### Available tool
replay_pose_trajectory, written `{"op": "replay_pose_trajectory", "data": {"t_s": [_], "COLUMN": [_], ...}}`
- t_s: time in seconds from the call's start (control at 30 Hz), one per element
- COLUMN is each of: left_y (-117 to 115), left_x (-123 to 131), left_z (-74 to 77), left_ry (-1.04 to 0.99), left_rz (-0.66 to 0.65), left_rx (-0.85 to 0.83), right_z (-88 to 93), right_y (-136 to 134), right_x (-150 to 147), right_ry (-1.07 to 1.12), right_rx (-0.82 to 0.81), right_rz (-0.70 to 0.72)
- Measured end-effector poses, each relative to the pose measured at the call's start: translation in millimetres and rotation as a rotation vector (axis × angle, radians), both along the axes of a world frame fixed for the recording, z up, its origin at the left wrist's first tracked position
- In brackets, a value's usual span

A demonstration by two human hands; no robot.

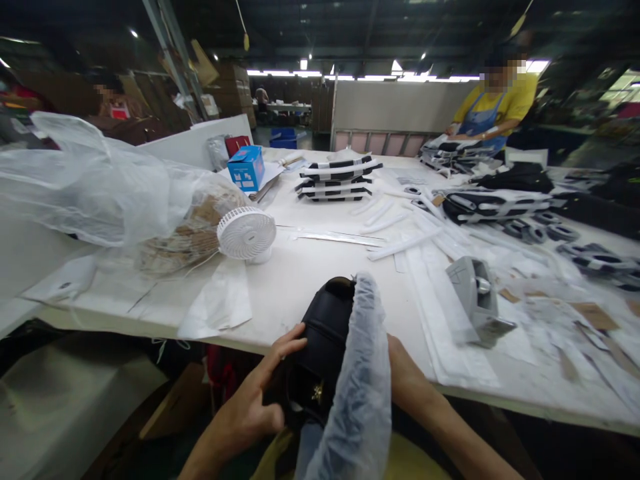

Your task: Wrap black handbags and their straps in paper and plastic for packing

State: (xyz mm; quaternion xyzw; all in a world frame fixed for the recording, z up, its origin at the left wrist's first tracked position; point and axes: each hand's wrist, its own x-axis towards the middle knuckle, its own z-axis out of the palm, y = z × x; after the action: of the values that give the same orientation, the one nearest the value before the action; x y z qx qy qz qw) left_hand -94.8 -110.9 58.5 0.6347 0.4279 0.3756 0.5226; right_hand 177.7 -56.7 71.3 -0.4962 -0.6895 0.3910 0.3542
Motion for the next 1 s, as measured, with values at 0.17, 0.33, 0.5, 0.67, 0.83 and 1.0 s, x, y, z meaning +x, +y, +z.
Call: {"op": "replay_pose_trajectory", "data": {"t_s": [0.17,0.33,0.5,0.67,0.83,1.0], "left_y": [-31.7,-22.6,6.9,28.8,29.9,33.6], "left_x": [4.1,44.7,61.3,69.5,73.2,68.2], "left_z": [-31.8,-40.4,-29.6,-35.8,-27.0,-0.6], "left_ry": [0.259,0.274,0.227,0.115,0.302,0.428], "left_rz": [0.161,0.484,0.603,0.606,0.632,0.511], "left_rx": [0.079,0.264,0.214,0.301,0.720,0.832], "right_z": [19.4,50.0,74.6,63.7,23.4,7.2], "right_y": [16.8,37.0,36.0,24.8,27.2,42.1], "right_x": [5.4,0.4,10.7,34.2,36.4,38.6], "right_ry": [0.300,0.468,0.344,0.198,0.346,0.567], "right_rx": [-0.378,-0.553,-0.550,-0.397,-0.506,-0.544], "right_rz": [0.126,0.204,0.220,0.073,0.082,0.225]}}
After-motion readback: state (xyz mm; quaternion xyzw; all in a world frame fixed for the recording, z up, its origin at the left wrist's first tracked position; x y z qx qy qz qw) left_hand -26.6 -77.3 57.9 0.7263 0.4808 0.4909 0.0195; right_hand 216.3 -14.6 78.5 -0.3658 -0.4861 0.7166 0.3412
